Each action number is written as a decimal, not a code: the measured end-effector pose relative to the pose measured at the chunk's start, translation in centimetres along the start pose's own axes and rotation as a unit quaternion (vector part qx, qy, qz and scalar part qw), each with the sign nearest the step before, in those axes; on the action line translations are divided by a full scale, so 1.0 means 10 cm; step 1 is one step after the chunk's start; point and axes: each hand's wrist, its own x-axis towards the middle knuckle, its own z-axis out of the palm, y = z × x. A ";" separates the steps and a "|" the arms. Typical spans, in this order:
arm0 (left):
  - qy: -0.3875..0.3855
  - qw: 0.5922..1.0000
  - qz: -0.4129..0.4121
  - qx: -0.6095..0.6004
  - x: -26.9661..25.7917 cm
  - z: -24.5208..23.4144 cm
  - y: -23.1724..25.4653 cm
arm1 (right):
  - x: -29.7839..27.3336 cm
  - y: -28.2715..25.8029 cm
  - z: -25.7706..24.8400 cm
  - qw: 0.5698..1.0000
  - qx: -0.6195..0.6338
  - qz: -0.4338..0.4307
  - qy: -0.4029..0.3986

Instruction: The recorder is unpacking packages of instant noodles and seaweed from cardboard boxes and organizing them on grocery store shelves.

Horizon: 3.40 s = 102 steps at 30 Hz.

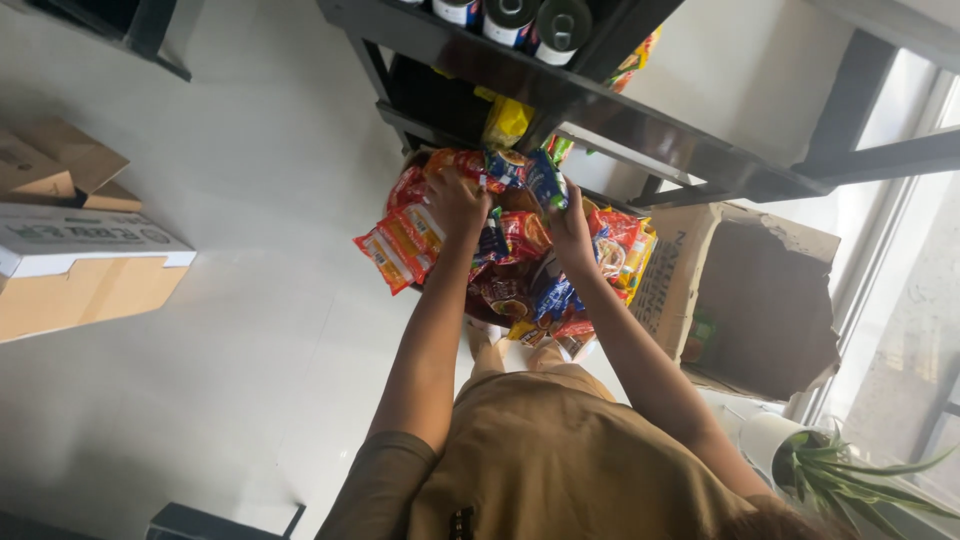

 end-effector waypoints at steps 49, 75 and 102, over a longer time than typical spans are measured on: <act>0.217 0.916 0.332 -0.067 -1.72 -0.90 0.03 | -1.96 0.37 -1.43 0.777 0.579 0.217 0.121; -0.106 0.912 0.328 -0.222 -3.96 1.86 2.18 | -3.75 2.34 -3.70 0.747 0.527 0.196 0.353; -0.469 0.702 0.430 0.319 -4.10 3.85 2.41 | -3.58 2.60 -4.40 0.729 0.517 0.236 0.381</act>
